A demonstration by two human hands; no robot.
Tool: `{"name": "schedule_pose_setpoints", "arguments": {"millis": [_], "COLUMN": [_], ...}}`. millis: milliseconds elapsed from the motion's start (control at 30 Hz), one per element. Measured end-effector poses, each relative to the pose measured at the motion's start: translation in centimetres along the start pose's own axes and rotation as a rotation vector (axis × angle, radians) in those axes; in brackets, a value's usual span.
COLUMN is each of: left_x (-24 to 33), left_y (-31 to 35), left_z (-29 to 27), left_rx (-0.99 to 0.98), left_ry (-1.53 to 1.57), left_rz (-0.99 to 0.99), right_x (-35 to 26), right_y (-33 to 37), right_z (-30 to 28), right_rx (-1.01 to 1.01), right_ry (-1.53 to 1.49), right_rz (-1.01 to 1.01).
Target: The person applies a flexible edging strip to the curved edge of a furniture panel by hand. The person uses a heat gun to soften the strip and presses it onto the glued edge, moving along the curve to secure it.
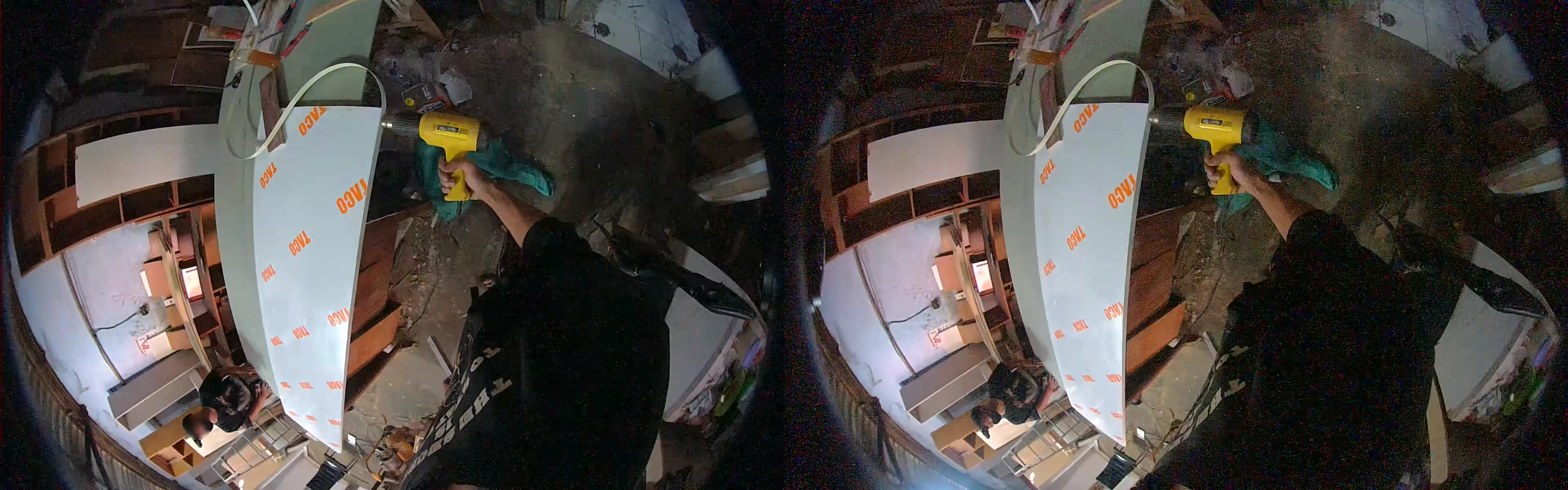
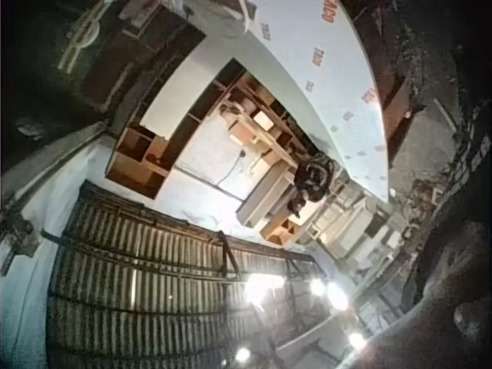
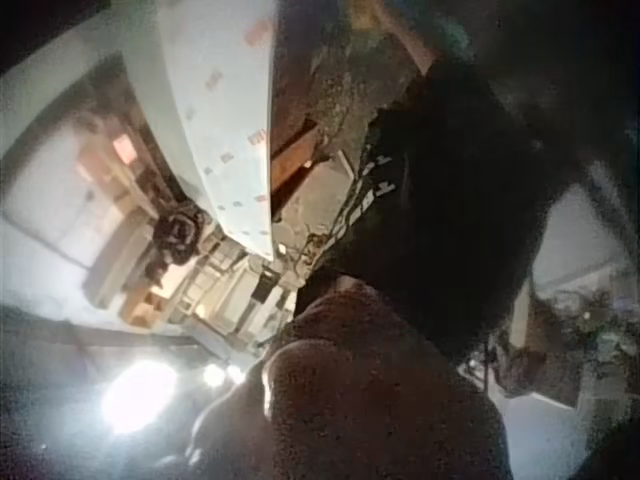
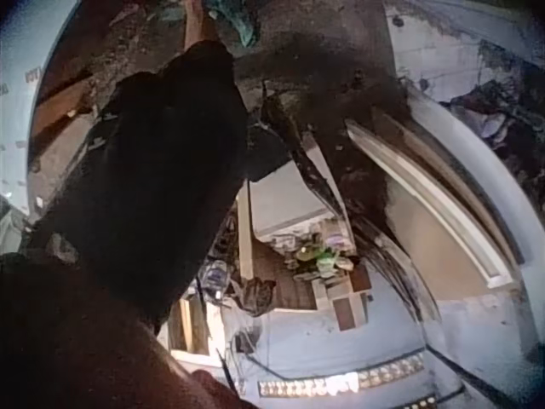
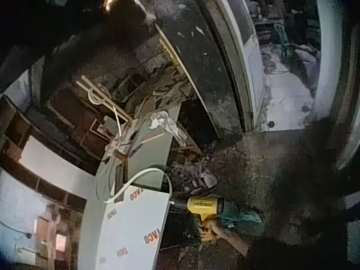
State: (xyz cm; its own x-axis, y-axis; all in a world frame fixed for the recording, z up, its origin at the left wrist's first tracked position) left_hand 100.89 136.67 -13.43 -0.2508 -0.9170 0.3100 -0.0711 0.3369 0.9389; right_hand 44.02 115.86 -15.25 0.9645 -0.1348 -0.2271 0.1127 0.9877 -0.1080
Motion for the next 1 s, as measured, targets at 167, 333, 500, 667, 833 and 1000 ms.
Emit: {"name": "schedule_pose_setpoints", "arguments": {"millis": [167, 333, 500, 667, 833, 1000], "left_x": [0.6, 1.0, 1.4, 1.3, 1.4, 1.2], "left_y": [0.0, 0.0, -0.2, -0.3, -0.5, -0.4], "left_z": [-0.3, -0.3, -0.4, -0.4, -0.4, -0.5], "left_rx": [-0.005, -0.012, -0.024, -0.034, -0.037, -0.039], "left_ry": [-0.015, -0.015, -0.018, -0.022, -0.011, -0.008], "left_rz": [0.004, 0.006, 0.004, 0.0, -0.006, -0.01], "right_x": [-0.7, -0.6, -0.7, -1.4, -2.1, -2.0], "right_y": [-0.9, -0.3, -0.6, -0.3, -0.2, -0.4], "right_z": [-0.3, -0.6, -0.3, -0.5, 0.4, -0.2], "right_rx": [-0.011, -0.006, 0.049, -0.003, 0.069, 0.009], "right_ry": [0.041, 0.083, 0.108, 0.131, 0.188, 0.097], "right_rz": [-0.031, 0.002, -0.014, 0.023, 0.0, 0.039]}}
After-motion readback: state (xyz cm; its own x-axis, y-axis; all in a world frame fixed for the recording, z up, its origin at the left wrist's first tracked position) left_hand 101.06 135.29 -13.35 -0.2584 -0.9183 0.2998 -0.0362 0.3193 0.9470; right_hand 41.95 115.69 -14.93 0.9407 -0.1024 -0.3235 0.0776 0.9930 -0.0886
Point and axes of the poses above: each hand's wrist, its own y-axis away from the middle knuckle, its own z-axis out of the palm, x = y × z, the point moved 1 cm from there along -y, towards the middle knuckle, and after that the axes turned 13 degrees about -x, right-handed, at the moved point
